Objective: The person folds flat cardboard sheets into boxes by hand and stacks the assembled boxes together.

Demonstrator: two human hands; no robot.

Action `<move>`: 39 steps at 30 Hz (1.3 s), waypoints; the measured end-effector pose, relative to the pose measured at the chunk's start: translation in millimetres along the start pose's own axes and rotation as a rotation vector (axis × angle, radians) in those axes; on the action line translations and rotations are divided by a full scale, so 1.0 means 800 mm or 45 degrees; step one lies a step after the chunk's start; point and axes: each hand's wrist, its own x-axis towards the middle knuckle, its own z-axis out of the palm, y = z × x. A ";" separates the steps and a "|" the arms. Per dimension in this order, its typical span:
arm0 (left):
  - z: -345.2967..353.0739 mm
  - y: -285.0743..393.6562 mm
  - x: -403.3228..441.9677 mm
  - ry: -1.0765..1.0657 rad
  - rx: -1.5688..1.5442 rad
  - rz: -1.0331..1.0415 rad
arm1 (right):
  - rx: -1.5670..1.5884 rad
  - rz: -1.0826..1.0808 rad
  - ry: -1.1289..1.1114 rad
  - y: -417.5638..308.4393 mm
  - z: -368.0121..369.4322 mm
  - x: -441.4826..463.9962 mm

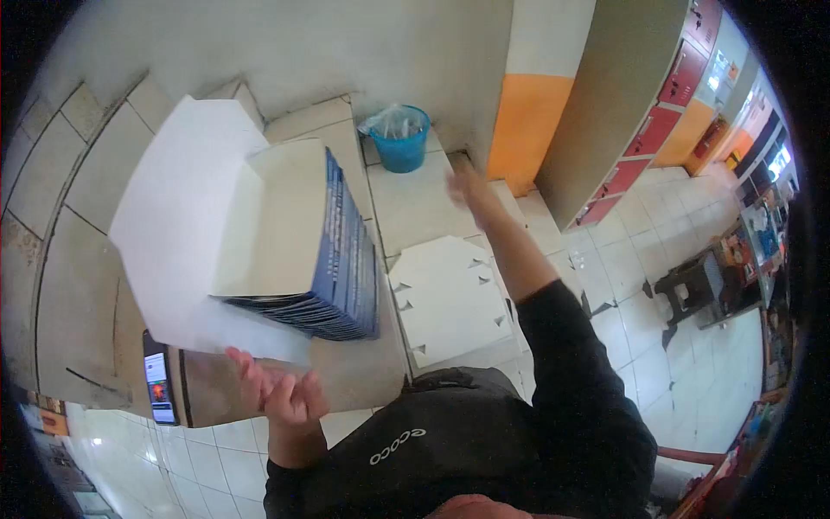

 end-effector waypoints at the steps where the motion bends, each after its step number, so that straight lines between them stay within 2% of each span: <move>1: 0.001 -0.001 -0.033 0.033 -0.014 -0.028 | -0.252 0.143 0.029 0.158 -0.023 0.005; 2: 0.004 0.006 -0.050 0.005 -0.008 -0.096 | -0.485 0.289 0.032 0.306 -0.046 0.008; 4: 0.011 0.026 -0.075 -0.116 0.026 -0.276 | -1.789 0.157 -0.373 0.434 -0.087 -0.127; 5: 0.016 0.038 -0.084 -0.211 0.055 -0.387 | -1.576 0.473 -0.274 0.432 -0.090 -0.175; 6: 0.019 0.049 -0.097 -0.234 0.058 -0.465 | -0.826 1.024 0.170 0.369 -0.079 -0.220; 8: 0.023 0.070 -0.122 -0.297 0.067 -0.626 | -0.322 1.061 0.259 0.445 -0.073 -0.271; 9: 0.028 0.078 -0.125 -0.316 0.061 -0.636 | -0.079 1.085 0.311 0.448 -0.066 -0.292; 11: 0.038 0.096 -0.129 -0.346 0.053 -0.659 | 0.459 1.483 0.664 0.423 -0.052 -0.297; 14: 0.066 0.115 -0.121 -0.330 -0.011 -0.616 | 0.721 1.415 0.887 0.365 -0.034 -0.275; 17: 0.088 0.132 -0.108 -0.341 -0.054 -0.517 | 1.136 1.381 0.833 0.338 -0.047 -0.262; 20: 0.101 0.143 -0.109 -0.309 -0.101 -0.466 | 1.111 1.414 0.790 0.338 -0.054 -0.246; 23: 0.101 0.155 -0.113 -0.355 -0.052 -0.482 | 1.113 1.330 0.493 0.334 -0.063 -0.228; 26: 0.086 0.157 -0.133 -0.300 0.451 -0.450 | 1.229 1.158 0.583 0.328 -0.054 -0.210; 28: 0.089 0.131 -0.123 0.147 0.481 -0.441 | 1.125 1.239 0.700 0.330 -0.048 -0.201; 30: 0.067 0.100 -0.093 0.236 0.701 -0.532 | 0.928 1.307 0.772 0.346 -0.043 -0.193; 32: 0.044 0.074 -0.067 0.475 0.620 -0.745 | 0.644 1.354 0.792 0.371 -0.044 -0.191; 33: 0.031 0.063 -0.049 0.583 0.477 -0.799 | 0.381 1.294 0.703 0.374 -0.050 -0.194; 35: 0.010 0.048 -0.016 0.791 0.184 -0.889 | -0.131 1.135 0.521 0.328 -0.063 -0.211; 36: 0.005 0.042 -0.009 0.721 0.117 -0.929 | -0.071 1.153 0.647 0.301 -0.065 -0.221; 38: 0.001 0.030 -0.001 0.581 -0.021 -1.010 | -0.069 1.148 0.701 0.316 -0.066 -0.231; 39: 0.007 0.019 -0.010 0.588 -0.079 -1.097 | -0.132 1.127 0.629 0.367 -0.077 -0.234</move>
